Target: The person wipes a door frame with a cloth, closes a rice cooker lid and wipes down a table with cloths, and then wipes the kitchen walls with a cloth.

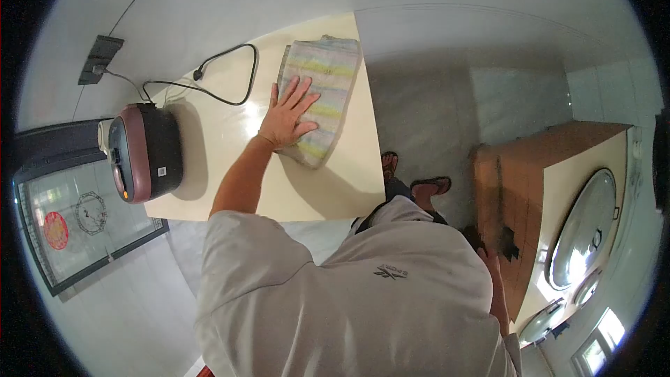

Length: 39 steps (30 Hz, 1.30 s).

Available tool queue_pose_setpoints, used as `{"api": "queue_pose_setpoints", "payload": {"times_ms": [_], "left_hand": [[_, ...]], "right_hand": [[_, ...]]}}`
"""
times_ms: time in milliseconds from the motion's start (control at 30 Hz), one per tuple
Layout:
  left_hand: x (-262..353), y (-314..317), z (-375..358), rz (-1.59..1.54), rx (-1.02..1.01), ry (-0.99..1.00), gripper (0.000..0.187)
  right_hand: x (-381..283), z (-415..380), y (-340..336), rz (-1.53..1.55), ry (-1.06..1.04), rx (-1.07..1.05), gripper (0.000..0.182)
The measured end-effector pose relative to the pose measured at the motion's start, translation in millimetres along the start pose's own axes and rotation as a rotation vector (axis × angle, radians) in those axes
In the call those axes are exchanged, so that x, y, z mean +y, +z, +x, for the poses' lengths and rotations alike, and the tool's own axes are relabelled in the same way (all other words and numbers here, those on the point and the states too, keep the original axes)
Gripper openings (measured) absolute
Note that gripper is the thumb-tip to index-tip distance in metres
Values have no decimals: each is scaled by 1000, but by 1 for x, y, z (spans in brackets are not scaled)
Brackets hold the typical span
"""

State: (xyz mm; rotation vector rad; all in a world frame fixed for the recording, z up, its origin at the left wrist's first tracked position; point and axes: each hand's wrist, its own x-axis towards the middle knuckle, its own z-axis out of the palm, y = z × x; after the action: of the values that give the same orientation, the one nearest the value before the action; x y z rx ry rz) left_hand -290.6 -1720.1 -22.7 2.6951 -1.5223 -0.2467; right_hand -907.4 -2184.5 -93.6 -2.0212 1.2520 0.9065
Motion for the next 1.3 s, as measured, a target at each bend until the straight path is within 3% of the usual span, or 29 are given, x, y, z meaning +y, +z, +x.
{"api": "queue_pose_setpoints", "payload": {"times_ms": [67, 100, 167, 267, 433, 467, 500, 533, 567, 600, 633, 700, 767, 800, 967, 1067, 1133, 1200, 1267, 1300], "left_hand": [[22, 23, -3, -103, 125, -177, 74], [44, 35, -8, -102, 123, -175, 74], [83, 46, -5, -132, 198, -552, 76], [91, 45, 22, -104, 251, -598, 77], [32, 24, 60, -121, 183, -386, 72], [28, 15, 64, -114, 143, -344, 70], [13, 28, 58, -254, 232, -256, 70], [0, 50, 56, -217, 279, -234, 73], [1, 50, 61, -179, 175, -312, 75], [-20, 67, 62, -234, 143, -245, 81], [-43, 81, 67, -200, 72, -323, 87], [-47, 59, 85, -82, -50, -421, 88], [-44, 22, 108, 66, -193, -267, 91], [-38, 14, 134, 39, -271, -446, 81], [101, -42, 192, -91, 57, 77, 64], [215, 30, 281, -485, -85, 487, 65], [354, 10, 181, -591, -404, 530, 53], [457, 17, 92, -436, -531, 709, 52], [533, 43, -4, -434, -641, 1042, 48], [559, 61, -58, -449, -705, 1110, 47]], "right_hand": [[10, -2, 9, -15, 23, -44, 57], [-6, -20, 2, -27, 71, -92, 58], [-16, -25, 6, -15, 108, -135, 60], [-13, -50, 26, 73, 51, -10, 60], [-26, -66, 39, 85, 20, 99, 56], [-30, -71, 45, 174, 14, 61, 55], [-35, -82, 47, 284, 39, 48, 53], [-86, -118, 28, 623, 69, 110, 47], [-86, -127, 33, 740, 19, 88, 45], [-54, -107, 73, 655, -8, 155, 45], [-69, -114, 63, 596, 64, 36, 44], [-61, -119, 92, 636, -58, 178, 49], [-70, -148, 100, 689, 45, 118, 48], [-66, -157, 109, 702, 96, 148, 48], [-48, -215, 223, 829, 276, 386, 46], [-41, -285, 298, 1007, 305, 519, 47], [-37, -316, 373, 1113, 357, 687, 49], [-34, -355, 436, 1188, 396, 861, 51], [-41, -398, 502, 1593, 630, 935, 52], [-49, -430, 531, 1611, 658, 965, 52]]}}
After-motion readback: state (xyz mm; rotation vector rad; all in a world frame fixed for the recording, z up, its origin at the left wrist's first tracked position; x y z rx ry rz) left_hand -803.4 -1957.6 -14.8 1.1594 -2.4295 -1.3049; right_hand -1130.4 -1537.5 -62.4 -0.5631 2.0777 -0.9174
